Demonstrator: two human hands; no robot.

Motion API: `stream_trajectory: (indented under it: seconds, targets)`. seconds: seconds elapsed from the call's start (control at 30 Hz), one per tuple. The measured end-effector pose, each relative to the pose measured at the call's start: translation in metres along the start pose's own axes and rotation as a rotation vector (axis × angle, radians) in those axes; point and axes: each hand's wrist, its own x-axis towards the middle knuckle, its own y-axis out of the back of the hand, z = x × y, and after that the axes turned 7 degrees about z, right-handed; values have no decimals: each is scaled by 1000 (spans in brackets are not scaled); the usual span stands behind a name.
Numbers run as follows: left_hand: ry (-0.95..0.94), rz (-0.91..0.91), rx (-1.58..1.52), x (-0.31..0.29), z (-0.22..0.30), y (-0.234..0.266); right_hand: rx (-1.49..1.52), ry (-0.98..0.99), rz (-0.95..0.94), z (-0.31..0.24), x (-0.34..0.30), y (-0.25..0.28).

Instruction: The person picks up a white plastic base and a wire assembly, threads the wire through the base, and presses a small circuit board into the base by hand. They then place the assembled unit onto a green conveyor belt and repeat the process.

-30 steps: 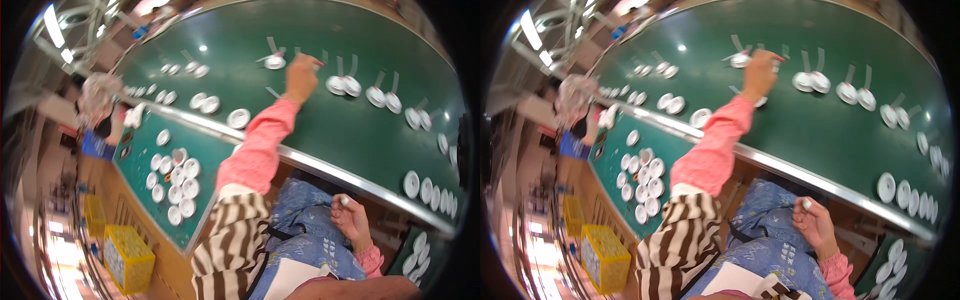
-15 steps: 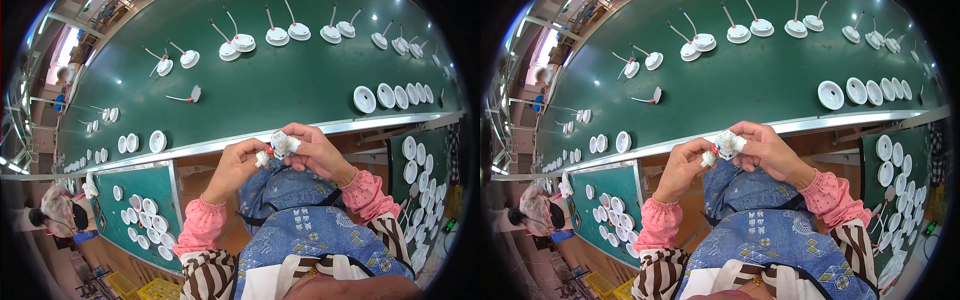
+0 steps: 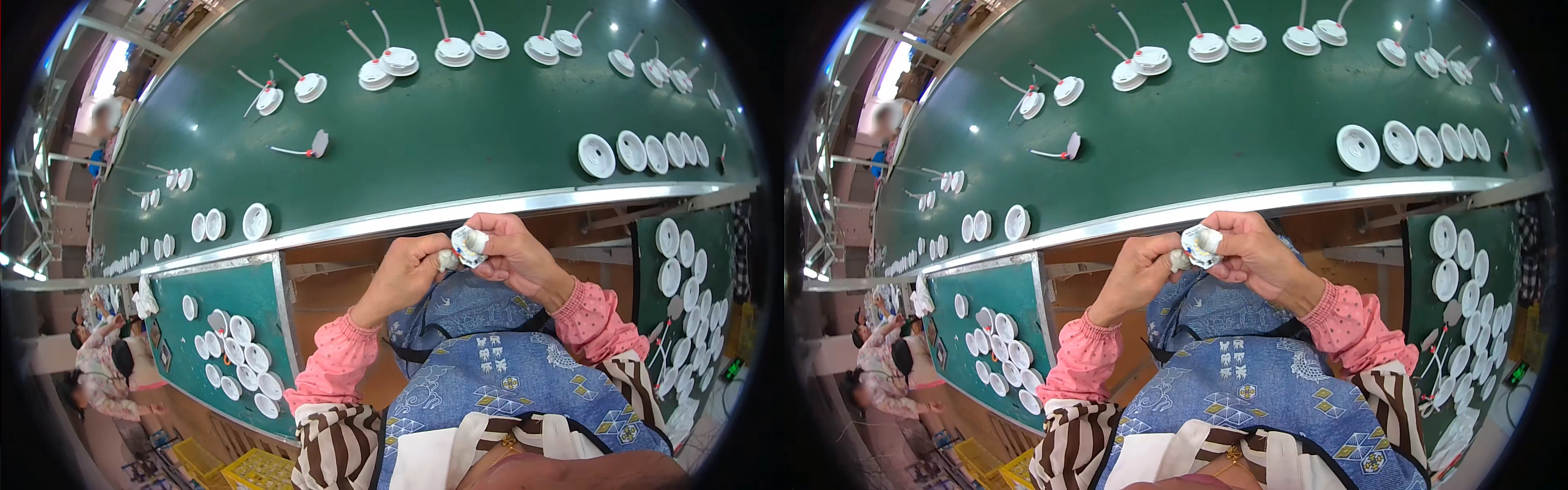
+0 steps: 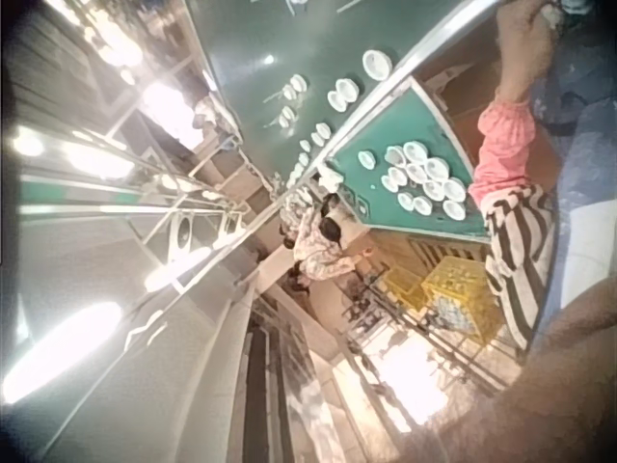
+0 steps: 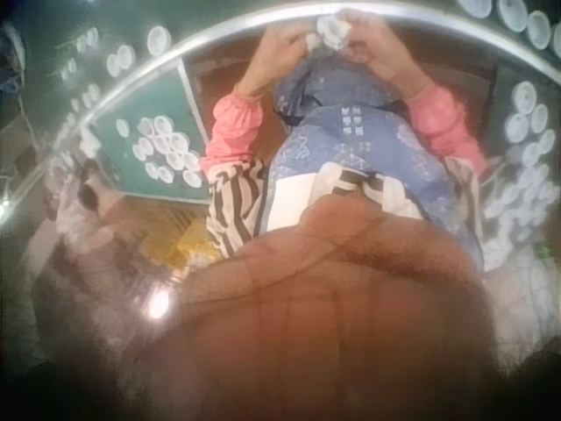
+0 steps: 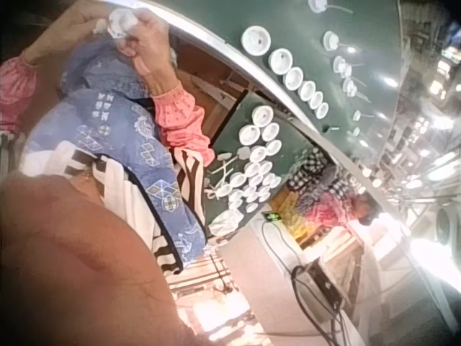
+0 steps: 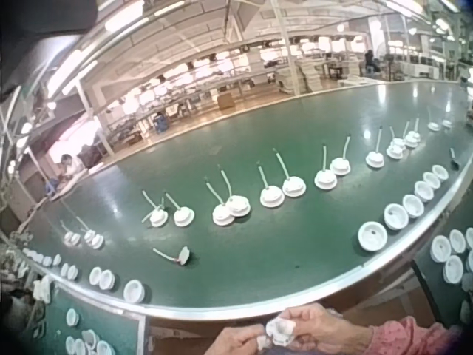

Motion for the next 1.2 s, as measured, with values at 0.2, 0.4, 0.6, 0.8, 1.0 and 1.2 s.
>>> stream_trajectory:
  seconds: [0.2,0.4,0.6,0.8,1.0,1.2]
  targets:
    - [-14,102,-3,-10,6,-5,168,77,16,-7,-6,3]
    - [58,189,86,-33,-9,4,147,183,-35,-9,-2,15]
    - [-238,197,237,-57,-16,1,233,87,-9,-14,11,24]
    - [-142,112,226,-67,-22,12,248,-21,-126,-2,20,25]
    - [-289,656,950,-60,-29,144,338,191,2,-18,10,30]
    - [65,579,1022,-38,-80,257,397,170,-89,-18,5,34]
